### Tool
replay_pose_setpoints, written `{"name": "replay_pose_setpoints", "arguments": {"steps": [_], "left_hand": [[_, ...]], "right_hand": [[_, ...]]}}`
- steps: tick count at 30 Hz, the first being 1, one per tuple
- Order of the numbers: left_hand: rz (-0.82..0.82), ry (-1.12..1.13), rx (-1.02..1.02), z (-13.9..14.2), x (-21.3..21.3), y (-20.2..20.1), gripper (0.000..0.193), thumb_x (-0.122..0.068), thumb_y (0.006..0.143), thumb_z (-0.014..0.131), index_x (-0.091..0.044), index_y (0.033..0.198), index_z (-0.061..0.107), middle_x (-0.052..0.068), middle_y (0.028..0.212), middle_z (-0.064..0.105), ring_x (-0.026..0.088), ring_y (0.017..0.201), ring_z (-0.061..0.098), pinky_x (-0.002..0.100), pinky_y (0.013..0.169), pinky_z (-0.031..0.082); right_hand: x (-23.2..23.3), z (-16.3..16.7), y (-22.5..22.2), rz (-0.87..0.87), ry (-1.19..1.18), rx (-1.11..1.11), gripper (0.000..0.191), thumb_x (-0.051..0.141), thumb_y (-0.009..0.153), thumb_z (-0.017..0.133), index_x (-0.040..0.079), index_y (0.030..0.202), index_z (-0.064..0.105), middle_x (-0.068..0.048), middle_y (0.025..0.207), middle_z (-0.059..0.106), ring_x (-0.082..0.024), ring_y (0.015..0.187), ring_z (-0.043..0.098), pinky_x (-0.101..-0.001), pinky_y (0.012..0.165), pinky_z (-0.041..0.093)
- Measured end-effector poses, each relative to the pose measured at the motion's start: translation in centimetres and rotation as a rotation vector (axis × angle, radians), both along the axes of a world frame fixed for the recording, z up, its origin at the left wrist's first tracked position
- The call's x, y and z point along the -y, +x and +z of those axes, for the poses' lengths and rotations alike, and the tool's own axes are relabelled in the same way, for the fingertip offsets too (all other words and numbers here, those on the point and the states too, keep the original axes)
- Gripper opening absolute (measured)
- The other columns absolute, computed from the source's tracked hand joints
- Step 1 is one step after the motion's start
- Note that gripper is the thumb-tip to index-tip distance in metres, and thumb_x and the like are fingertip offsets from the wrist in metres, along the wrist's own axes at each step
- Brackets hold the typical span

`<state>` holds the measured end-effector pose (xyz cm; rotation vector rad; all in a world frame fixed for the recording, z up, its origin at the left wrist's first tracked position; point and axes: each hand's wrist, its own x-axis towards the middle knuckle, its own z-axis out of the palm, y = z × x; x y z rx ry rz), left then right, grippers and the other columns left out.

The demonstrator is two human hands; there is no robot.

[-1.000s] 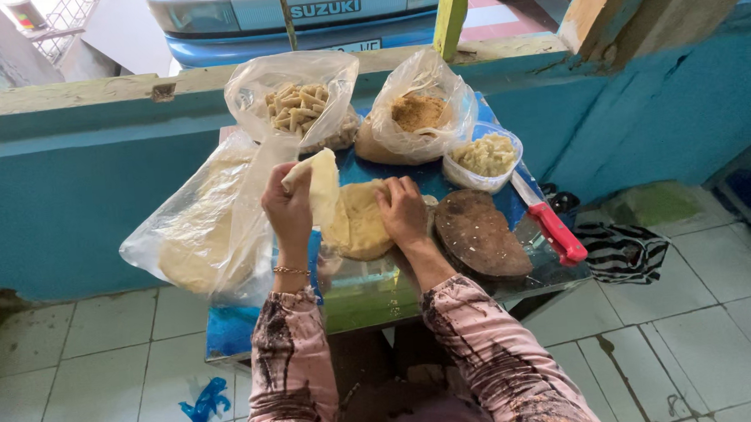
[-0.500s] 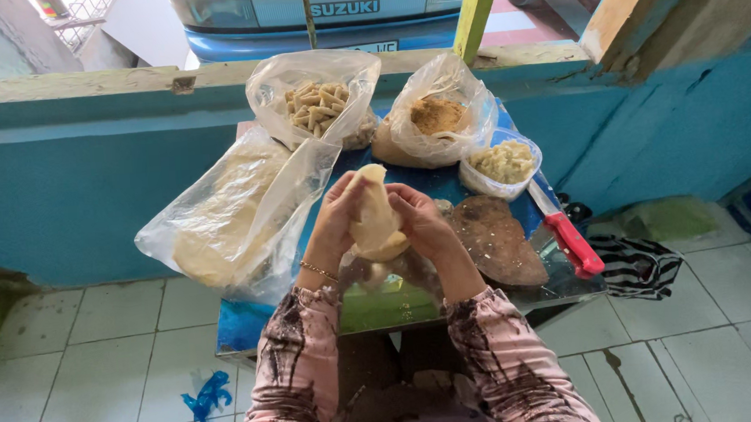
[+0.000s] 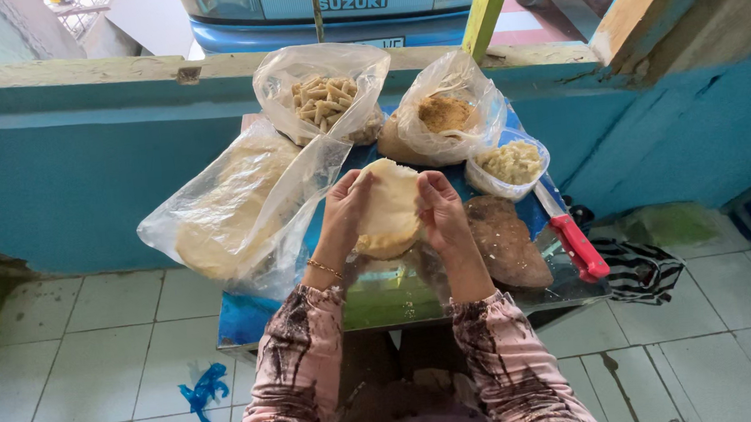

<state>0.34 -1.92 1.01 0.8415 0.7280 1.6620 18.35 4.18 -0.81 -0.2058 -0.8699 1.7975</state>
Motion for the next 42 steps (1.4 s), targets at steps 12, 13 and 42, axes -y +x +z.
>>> {"name": "replay_pose_setpoints", "arguments": {"steps": [12,13,42], "left_hand": [[-0.419,-0.116,-0.181,1.4,1.9,1.4,0.032,-0.027,0.101,0.068,0.001,0.115,0.073,0.003,0.100,0.073,0.009,0.084,0.069,0.025,0.073,0.056],[-0.445,-0.166,-0.147,1.6,2.2,2.0,0.034,-0.030,0.101,0.068,0.002,0.115,0.072,0.004,0.098,0.073,0.010,0.082,0.069,0.027,0.071,0.057],[0.023,0.518,-1.552,-0.4,3.9,13.0,0.036,-0.005,0.081,0.062,-0.022,0.109,0.076,-0.005,0.124,0.073,0.016,0.127,0.059,0.067,0.115,0.025]], "right_hand": [[6.3,8.2,5.3,0.010,0.648,0.754,0.063,0.022,0.084,0.081,0.005,0.139,0.053,-0.001,0.120,0.065,-0.010,0.112,0.060,-0.0238,0.097,0.048],[6.4,8.4,6.0,0.022,0.573,0.763,0.057,0.022,0.086,0.080,0.003,0.134,0.057,-0.002,0.116,0.067,-0.010,0.108,0.061,-0.0244,0.095,0.050],[11.1,4.0,19.4,-0.797,0.967,1.401,0.032,-0.001,0.085,0.066,0.017,0.108,0.078,0.000,0.115,0.076,-0.020,0.118,0.070,-0.0351,0.105,0.051]]}}
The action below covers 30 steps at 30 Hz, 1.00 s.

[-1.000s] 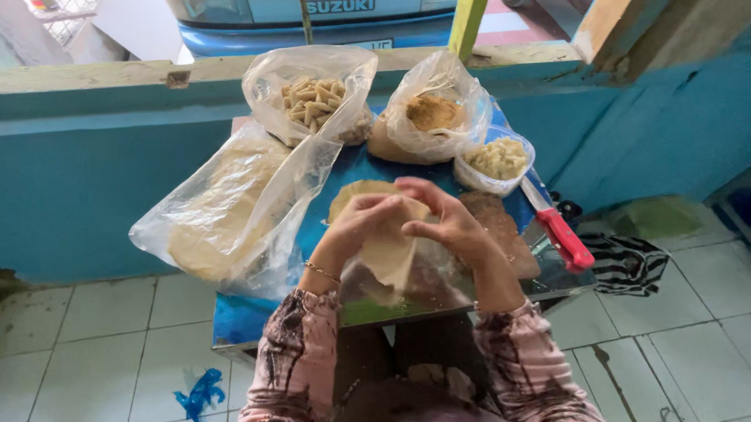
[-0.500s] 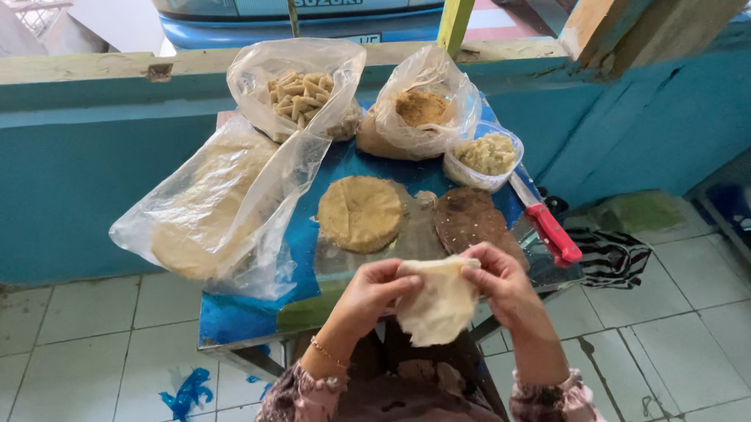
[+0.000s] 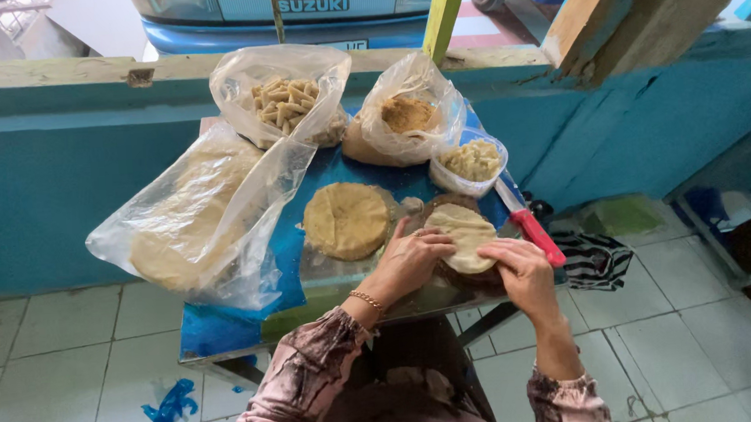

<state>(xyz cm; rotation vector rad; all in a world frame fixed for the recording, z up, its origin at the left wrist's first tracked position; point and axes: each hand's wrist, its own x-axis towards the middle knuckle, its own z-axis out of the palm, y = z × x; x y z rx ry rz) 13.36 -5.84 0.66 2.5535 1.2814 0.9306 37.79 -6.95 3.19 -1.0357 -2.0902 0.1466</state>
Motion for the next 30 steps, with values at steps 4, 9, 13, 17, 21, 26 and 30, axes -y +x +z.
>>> {"name": "replay_pose_setpoints", "arguments": {"steps": [4,9,13,17,21,26,30], "left_hand": [[-0.011,0.063,-0.008,-0.7,1.0,-0.5,0.035,-0.010,0.087,0.063,-0.021,0.118,0.074,-0.003,0.131,0.069,0.018,0.132,0.056,0.068,0.116,0.025],[0.000,0.059,-0.040,0.7,2.0,-0.4,0.029,-0.022,0.087,0.068,-0.021,0.115,0.074,-0.003,0.130,0.069,0.019,0.131,0.056,0.068,0.118,0.024],[-0.056,0.000,-0.041,1.3,3.2,0.0,0.031,-0.031,0.088,0.071,-0.018,0.116,0.072,-0.001,0.131,0.067,0.021,0.134,0.055,0.068,0.120,0.023],[-0.069,0.087,0.090,1.0,4.2,0.1,0.043,-0.027,0.085,0.069,-0.020,0.127,0.069,0.003,0.143,0.062,0.024,0.139,0.052,0.068,0.115,0.023],[-0.047,0.074,0.033,0.1,4.4,0.0,0.052,-0.029,0.084,0.069,-0.018,0.135,0.065,0.003,0.142,0.062,0.023,0.138,0.051,0.068,0.115,0.023],[-0.050,0.052,0.001,-0.4,3.9,0.4,0.042,-0.032,0.087,0.070,-0.018,0.126,0.069,0.002,0.137,0.064,0.023,0.137,0.052,0.068,0.119,0.021],[-0.038,0.020,0.006,0.0,3.9,0.7,0.037,-0.033,0.087,0.069,-0.017,0.120,0.072,0.003,0.134,0.066,0.025,0.136,0.052,0.069,0.118,0.020]], "right_hand": [[1.6,-1.0,0.1,-0.063,0.081,0.104,0.033,0.000,0.086,0.064,0.015,0.112,0.077,-0.003,0.119,0.075,-0.023,0.120,0.066,-0.0409,0.106,0.045],[2.3,-0.4,0.4,-0.065,0.109,0.120,0.033,-0.002,0.088,0.061,0.013,0.112,0.076,-0.003,0.122,0.074,-0.024,0.121,0.066,-0.0429,0.107,0.045],[1.2,0.1,0.1,-0.131,0.045,0.073,0.031,0.004,0.097,0.055,0.014,0.122,0.070,-0.004,0.128,0.071,-0.024,0.128,0.064,-0.0414,0.112,0.046],[-1.8,0.1,-2.0,0.140,0.116,0.306,0.042,0.025,0.099,0.056,0.009,0.138,0.061,-0.014,0.139,0.065,-0.033,0.128,0.060,-0.0512,0.107,0.037],[-3.9,0.2,-1.6,0.131,-0.017,0.362,0.046,0.035,0.099,0.057,0.010,0.136,0.064,-0.012,0.141,0.065,-0.033,0.132,0.056,-0.0563,0.103,0.032],[-5.9,0.1,-1.5,-0.054,-0.158,0.129,0.032,0.034,0.100,0.060,0.016,0.124,0.070,-0.004,0.129,0.070,-0.027,0.118,0.064,-0.0430,0.100,0.050],[-7.9,0.6,-2.7,-0.244,-0.033,0.411,0.016,0.031,0.084,0.074,0.018,0.093,0.077,-0.002,0.102,0.074,-0.028,0.107,0.067,-0.0452,0.091,0.050]]}}
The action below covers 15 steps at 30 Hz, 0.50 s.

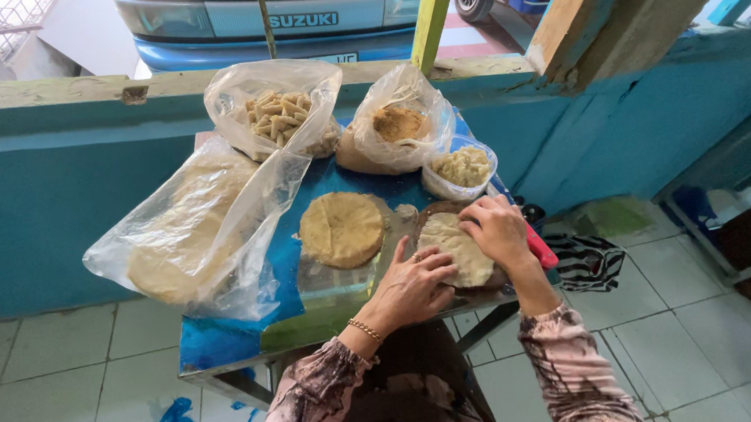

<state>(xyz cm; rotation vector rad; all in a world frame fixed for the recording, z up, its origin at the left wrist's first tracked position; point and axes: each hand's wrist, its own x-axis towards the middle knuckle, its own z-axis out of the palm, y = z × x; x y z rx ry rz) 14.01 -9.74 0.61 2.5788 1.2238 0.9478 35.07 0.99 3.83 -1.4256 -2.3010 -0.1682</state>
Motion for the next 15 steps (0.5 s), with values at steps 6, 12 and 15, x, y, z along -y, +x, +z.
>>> {"name": "replay_pose_setpoints", "arguments": {"steps": [6,12,15], "left_hand": [[0.015,0.037,-0.003,0.9,0.2,0.6,0.029,-0.038,0.091,0.068,-0.016,0.110,0.074,0.006,0.133,0.064,0.027,0.134,0.053,0.069,0.117,0.020],[-0.001,0.006,0.009,1.4,0.3,0.5,0.027,-0.036,0.091,0.068,-0.016,0.108,0.074,0.004,0.127,0.066,0.026,0.131,0.055,0.069,0.117,0.022],[-0.005,0.025,0.019,1.3,0.3,0.4,0.026,-0.036,0.091,0.069,-0.016,0.107,0.074,0.003,0.125,0.066,0.026,0.130,0.056,0.068,0.117,0.022]], "right_hand": [[-3.5,0.4,-0.6,0.030,-0.341,-0.123,0.021,0.026,0.088,0.073,0.013,0.103,0.068,-0.009,0.100,0.071,-0.032,0.099,0.068,-0.0446,0.085,0.052],[-4.5,-0.7,-0.7,0.194,-0.250,-0.062,0.014,0.022,0.083,0.075,0.011,0.089,0.070,-0.011,0.101,0.069,-0.031,0.097,0.067,-0.0437,0.084,0.052],[-4.7,-0.3,-0.6,0.178,-0.188,-0.034,0.011,0.018,0.091,0.070,0.011,0.099,0.067,-0.010,0.101,0.071,-0.032,0.098,0.067,-0.0447,0.086,0.051]]}}
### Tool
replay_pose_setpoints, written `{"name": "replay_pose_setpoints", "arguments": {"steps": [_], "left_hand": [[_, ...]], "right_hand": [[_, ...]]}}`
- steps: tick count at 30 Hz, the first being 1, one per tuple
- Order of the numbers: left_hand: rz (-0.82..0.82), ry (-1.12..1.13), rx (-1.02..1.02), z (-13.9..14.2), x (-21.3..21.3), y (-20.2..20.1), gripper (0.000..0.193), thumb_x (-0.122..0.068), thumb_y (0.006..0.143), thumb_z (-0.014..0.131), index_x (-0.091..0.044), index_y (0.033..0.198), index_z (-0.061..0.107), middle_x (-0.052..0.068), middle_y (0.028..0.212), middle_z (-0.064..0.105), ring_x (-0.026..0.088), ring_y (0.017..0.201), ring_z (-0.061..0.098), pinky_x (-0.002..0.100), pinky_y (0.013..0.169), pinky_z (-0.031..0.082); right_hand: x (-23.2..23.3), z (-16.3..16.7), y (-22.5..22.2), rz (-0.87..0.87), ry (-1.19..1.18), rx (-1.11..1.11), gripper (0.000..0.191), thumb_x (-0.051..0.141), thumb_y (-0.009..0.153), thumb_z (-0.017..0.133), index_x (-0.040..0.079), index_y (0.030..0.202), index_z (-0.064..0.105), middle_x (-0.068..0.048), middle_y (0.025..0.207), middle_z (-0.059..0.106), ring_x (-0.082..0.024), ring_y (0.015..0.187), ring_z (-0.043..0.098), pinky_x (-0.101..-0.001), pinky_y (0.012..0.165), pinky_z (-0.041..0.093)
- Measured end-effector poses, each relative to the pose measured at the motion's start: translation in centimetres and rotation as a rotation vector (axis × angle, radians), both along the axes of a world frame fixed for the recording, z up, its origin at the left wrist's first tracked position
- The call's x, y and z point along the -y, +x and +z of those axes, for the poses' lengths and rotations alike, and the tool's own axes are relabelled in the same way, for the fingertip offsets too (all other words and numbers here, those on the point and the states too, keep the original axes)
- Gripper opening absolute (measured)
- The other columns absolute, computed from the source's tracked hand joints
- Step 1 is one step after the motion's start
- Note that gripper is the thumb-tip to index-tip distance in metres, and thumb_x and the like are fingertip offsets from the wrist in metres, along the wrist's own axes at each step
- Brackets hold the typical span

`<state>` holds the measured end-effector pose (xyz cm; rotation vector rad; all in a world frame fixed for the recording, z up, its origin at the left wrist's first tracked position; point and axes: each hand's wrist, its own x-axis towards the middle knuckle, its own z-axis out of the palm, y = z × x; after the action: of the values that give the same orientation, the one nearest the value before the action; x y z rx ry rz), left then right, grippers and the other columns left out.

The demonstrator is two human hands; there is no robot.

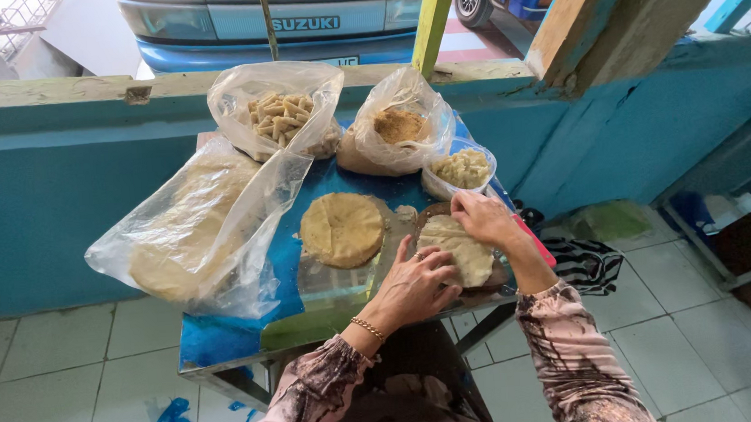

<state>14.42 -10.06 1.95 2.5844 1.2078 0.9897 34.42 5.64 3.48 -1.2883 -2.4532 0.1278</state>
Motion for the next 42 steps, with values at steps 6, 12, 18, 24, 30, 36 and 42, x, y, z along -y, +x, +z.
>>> {"name": "replay_pose_setpoints", "arguments": {"steps": [6,12,18,24,30,36,42], "left_hand": [[0.011,-0.001,-0.011,-0.3,0.0,0.2,0.027,-0.036,0.091,0.069,-0.016,0.108,0.074,0.003,0.125,0.066,0.025,0.129,0.056,0.068,0.117,0.022],[0.013,0.034,0.013,-0.1,-0.1,0.5,0.029,-0.037,0.088,0.070,-0.015,0.107,0.074,0.004,0.124,0.067,0.026,0.128,0.056,0.068,0.116,0.023],[0.016,-0.032,-0.045,0.5,-0.4,1.2,0.028,-0.039,0.091,0.068,-0.014,0.104,0.074,0.002,0.121,0.070,0.025,0.125,0.058,0.067,0.118,0.022],[0.011,-0.023,-0.003,-0.3,0.0,1.2,0.035,-0.040,0.091,0.066,-0.015,0.116,0.071,0.006,0.129,0.066,0.027,0.129,0.057,0.068,0.118,0.021],[0.138,-0.009,-0.028,-1.3,-0.3,1.1,0.050,-0.043,0.094,0.063,-0.014,0.135,0.061,0.014,0.150,0.051,0.036,0.142,0.043,0.073,0.114,0.017],[0.158,-0.008,0.081,-1.5,0.1,-0.5,0.044,-0.038,0.089,0.069,-0.017,0.128,0.064,0.013,0.143,0.056,0.035,0.133,0.051,0.065,0.104,0.033],[0.746,-0.142,0.230,-2.9,-3.1,-11.3,0.020,-0.015,0.095,0.065,-0.007,0.113,0.069,0.017,0.128,0.066,0.038,0.097,0.068,0.048,0.086,0.055]], "right_hand": [[-0.2,0.6,-0.5,0.030,-0.212,0.002,0.018,0.024,0.083,0.072,0.011,0.094,0.068,-0.010,0.096,0.070,-0.027,0.094,0.068,-0.0415,0.084,0.053],[-0.4,0.8,-0.5,0.054,0.045,0.001,0.011,0.021,0.092,0.066,0.013,0.100,0.067,-0.007,0.092,0.071,-0.030,0.092,0.070,-0.0436,0.085,0.051],[-0.8,0.7,-1.9,0.048,0.171,0.028,0.014,0.022,0.081,0.071,0.011,0.088,0.066,-0.009,0.089,0.069,-0.033,0.087,0.069,-0.0461,0.076,0.050],[1.5,-0.1,-1.1,0.005,0.294,-0.069,0.021,0.009,0.091,0.062,0.014,0.108,0.073,-0.011,0.102,0.072,-0.034,0.096,0.070,-0.0449,0.083,0.055],[7.4,-1.6,0.5,0.198,0.229,-0.187,0.036,0.015,0.097,0.062,0.003,0.131,0.067,-0.018,0.131,0.066,-0.039,0.117,0.062,-0.0476,0.098,0.049],[7.7,0.4,-0.7,-0.103,0.396,-0.261,0.033,0.015,0.095,0.069,0.008,0.127,0.070,-0.016,0.126,0.068,-0.037,0.115,0.063,-0.0461,0.094,0.051],[8.6,0.5,-7.9,0.194,0.099,-0.461,0.019,0.012,0.089,0.074,0.012,0.109,0.076,-0.010,0.106,0.075,-0.029,0.103,0.070,-0.0393,0.089,0.056]]}}
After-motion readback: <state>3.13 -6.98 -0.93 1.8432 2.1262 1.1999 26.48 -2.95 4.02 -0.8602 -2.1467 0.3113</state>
